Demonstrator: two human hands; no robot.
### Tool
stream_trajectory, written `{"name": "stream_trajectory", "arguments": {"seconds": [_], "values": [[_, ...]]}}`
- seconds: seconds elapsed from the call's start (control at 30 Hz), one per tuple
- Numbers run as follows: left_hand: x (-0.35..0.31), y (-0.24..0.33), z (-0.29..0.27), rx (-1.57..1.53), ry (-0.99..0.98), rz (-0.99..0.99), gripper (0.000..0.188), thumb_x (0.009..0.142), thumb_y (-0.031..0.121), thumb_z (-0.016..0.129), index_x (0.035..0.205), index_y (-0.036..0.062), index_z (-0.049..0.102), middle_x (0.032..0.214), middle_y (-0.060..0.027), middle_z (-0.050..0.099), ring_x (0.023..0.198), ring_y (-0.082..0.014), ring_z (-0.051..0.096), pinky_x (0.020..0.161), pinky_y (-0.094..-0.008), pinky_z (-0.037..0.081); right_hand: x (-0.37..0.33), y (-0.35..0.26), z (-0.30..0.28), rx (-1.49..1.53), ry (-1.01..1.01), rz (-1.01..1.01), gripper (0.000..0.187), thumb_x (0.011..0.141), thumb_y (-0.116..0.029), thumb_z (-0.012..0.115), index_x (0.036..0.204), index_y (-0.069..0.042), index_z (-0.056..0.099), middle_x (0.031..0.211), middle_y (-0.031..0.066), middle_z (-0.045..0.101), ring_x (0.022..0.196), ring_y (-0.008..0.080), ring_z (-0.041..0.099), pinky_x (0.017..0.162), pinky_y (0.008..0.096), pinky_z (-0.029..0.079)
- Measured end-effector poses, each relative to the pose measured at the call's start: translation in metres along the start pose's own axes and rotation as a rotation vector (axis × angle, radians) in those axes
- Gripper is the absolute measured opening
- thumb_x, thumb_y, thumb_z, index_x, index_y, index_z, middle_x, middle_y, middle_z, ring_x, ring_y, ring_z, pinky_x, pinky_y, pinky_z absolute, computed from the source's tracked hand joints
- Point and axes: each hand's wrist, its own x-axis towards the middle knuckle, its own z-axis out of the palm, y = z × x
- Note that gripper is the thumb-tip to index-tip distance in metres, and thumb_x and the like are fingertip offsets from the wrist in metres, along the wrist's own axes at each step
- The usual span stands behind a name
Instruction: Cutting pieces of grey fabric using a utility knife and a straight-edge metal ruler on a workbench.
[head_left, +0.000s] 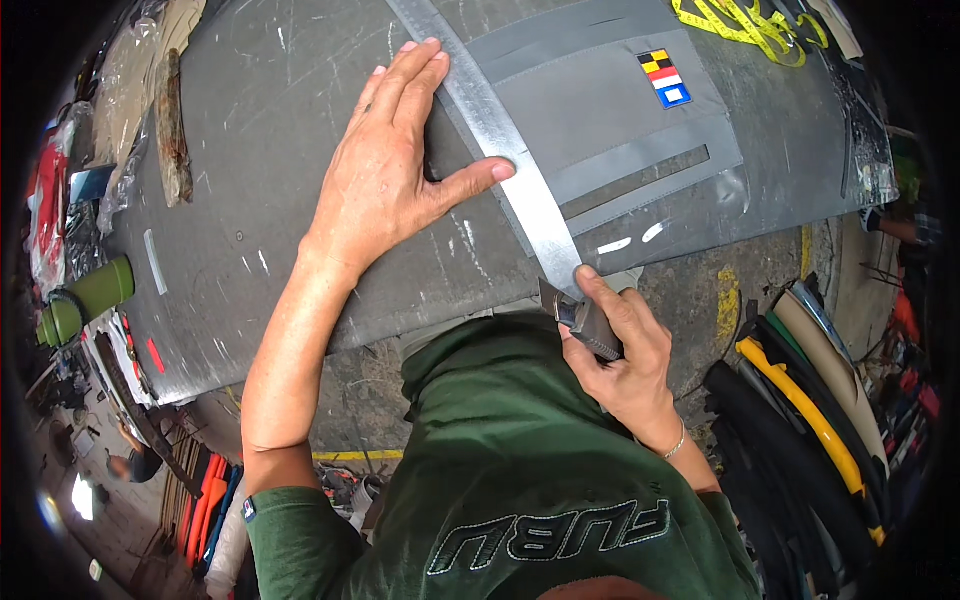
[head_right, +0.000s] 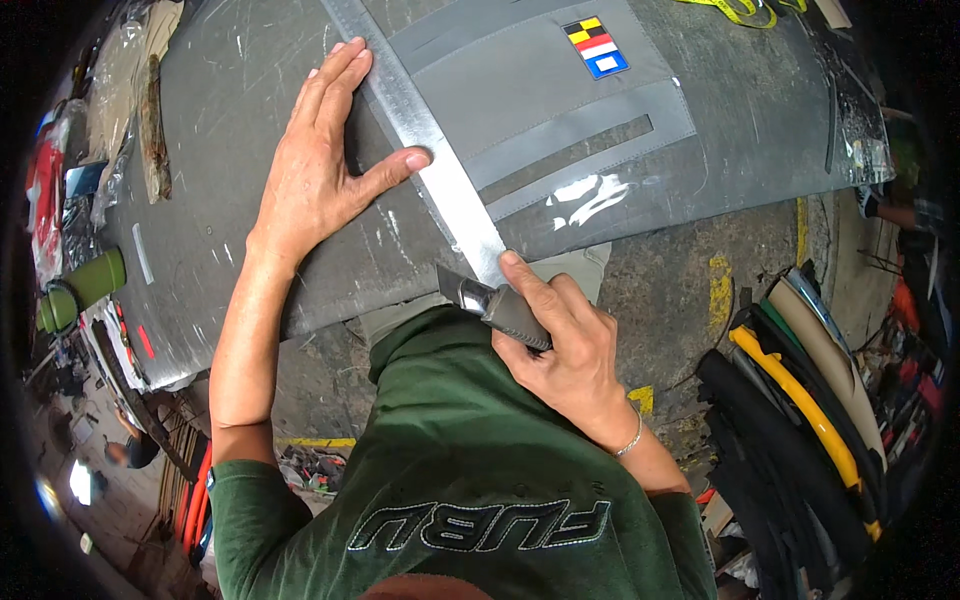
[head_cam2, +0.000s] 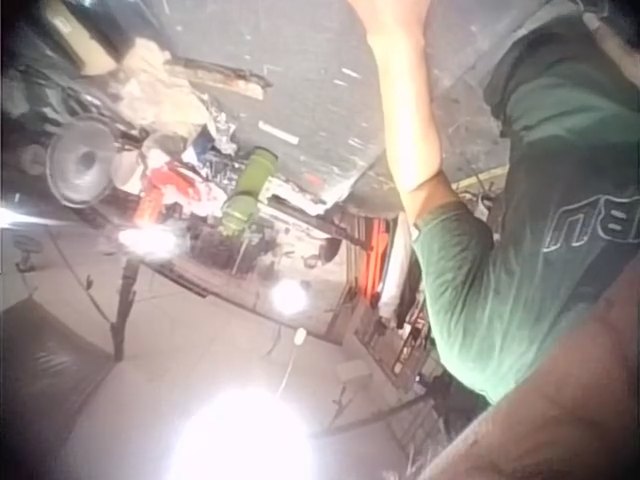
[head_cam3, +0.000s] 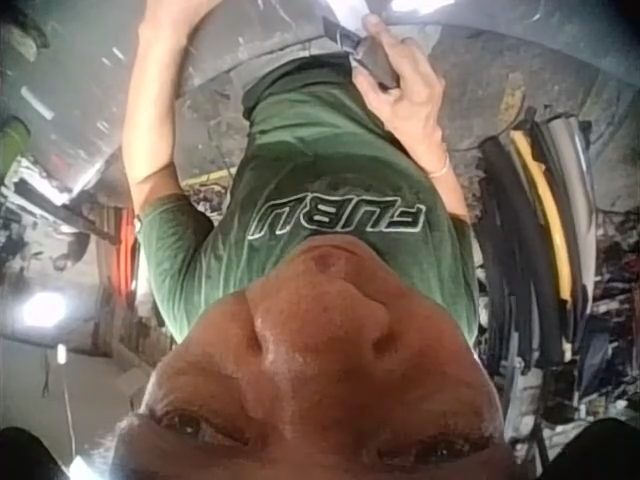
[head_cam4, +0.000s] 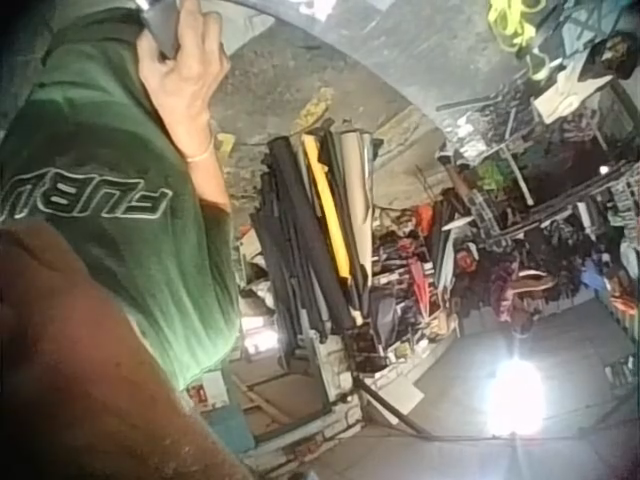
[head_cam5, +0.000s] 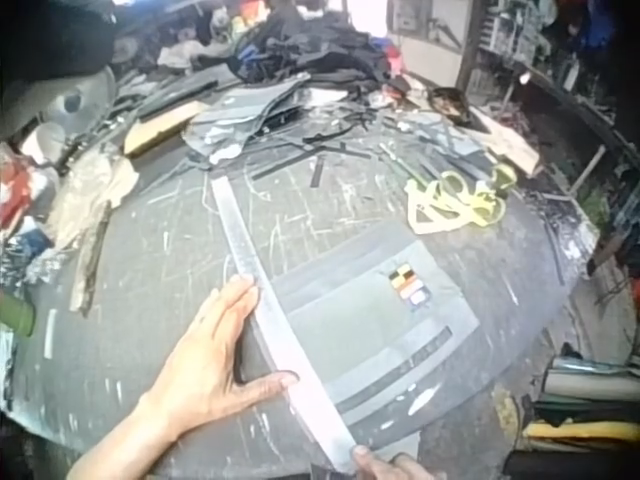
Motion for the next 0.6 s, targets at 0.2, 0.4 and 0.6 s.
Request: {"name": "stream_trajectory", "arguments": {"seconds": [0.2, 0.4, 0.6], "values": [[-0.0009, 0.0036, -0.001, -0.121, 0.023, -0.065, 0.108, 0.077, 0.053, 0.088, 0.155, 0.0003, 0.036, 0.158, -0.0183, 0.046, 0.145, -0.0382, 0.046, 0.119, -0.047, 0.04, -0.0008, 0.0013, 0.0019, 0.014, 0.019, 0.005, 0.064, 0.074, 0.001, 0.081, 0.136, -0.005, 0.067, 0.085, 0.0106, 0.062, 0.067, 0.0219, 0.062, 0.063, 0.0315, 0.051], [0.0006, -0.0011, 0.0006, -0.14, 0.034, -0.071, 0.093, 0.086, 0.053, 0.077, 0.151, -0.0021, 0.04, 0.152, -0.0229, 0.05, 0.143, -0.041, 0.047, 0.121, -0.0486, 0.036, 0.001, 0.0008, 0.0032, 0.016, 0.025, 0.0, 0.064, 0.074, 0.001, 0.081, 0.136, -0.006, 0.067, 0.085, 0.0107, 0.063, 0.068, 0.0219, 0.061, 0.063, 0.0314, 0.051], [0.0012, -0.0018, 0.0016, -0.011, 0.013, -0.054, 0.08, 0.09, 0.049, 0.076, 0.15, 0.0041, 0.048, 0.158, -0.0192, 0.047, 0.148, -0.0382, 0.043, 0.123, -0.0482, 0.033, 0.0, 0.0021, 0.0028, 0.014, 0.026, 0.003, 0.064, 0.074, 0.001, 0.08, 0.135, -0.006, 0.067, 0.086, 0.0108, 0.063, 0.068, 0.0225, 0.061, 0.063, 0.032, 0.051]]}}
